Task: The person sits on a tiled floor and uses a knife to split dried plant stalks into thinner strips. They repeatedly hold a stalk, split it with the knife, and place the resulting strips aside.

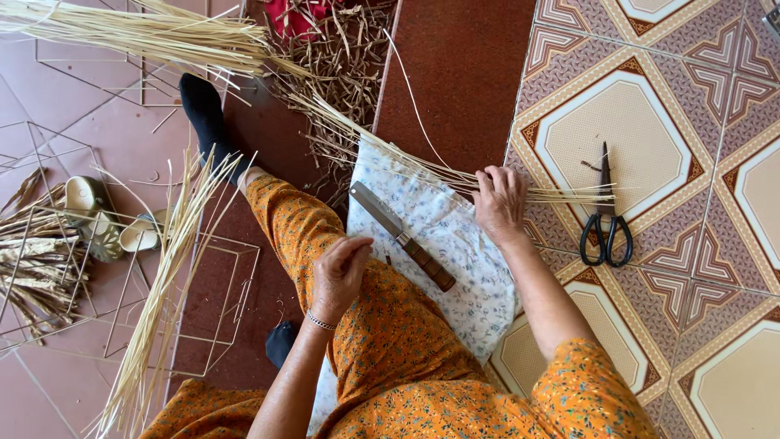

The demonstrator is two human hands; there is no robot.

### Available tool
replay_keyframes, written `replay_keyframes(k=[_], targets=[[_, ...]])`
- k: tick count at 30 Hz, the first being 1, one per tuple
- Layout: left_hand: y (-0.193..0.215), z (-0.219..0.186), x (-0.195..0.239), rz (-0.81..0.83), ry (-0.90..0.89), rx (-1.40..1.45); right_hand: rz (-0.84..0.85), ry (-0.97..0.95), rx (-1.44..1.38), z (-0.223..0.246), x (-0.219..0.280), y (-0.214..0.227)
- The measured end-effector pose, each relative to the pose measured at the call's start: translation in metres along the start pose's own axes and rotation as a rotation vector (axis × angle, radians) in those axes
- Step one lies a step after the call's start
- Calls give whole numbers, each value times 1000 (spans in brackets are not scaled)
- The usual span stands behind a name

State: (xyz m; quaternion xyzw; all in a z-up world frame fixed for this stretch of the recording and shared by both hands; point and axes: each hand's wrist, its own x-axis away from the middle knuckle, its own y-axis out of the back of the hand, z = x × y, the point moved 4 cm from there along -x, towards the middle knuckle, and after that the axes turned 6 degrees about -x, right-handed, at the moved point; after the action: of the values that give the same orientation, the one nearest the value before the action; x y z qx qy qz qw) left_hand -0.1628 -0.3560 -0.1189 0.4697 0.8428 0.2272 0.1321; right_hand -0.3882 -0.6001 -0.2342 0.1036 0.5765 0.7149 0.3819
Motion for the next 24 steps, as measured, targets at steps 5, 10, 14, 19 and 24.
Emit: replay_keyframes(k=[5,10,14,19,24], targets=[[1,12,7,13,20,-4,-52,76,114,9,-19,10],[-10,29,0,125,164,104,-76,168,97,26,-39,20],[-35,24,-25,330,290,378,180,136,-91,54,-46,10],[-45,4,-56,313,407,692,-102,383,-193,122,-49,26],[-20,-1,-78,94,368,945,-306,417,-206,167,-63,39]])
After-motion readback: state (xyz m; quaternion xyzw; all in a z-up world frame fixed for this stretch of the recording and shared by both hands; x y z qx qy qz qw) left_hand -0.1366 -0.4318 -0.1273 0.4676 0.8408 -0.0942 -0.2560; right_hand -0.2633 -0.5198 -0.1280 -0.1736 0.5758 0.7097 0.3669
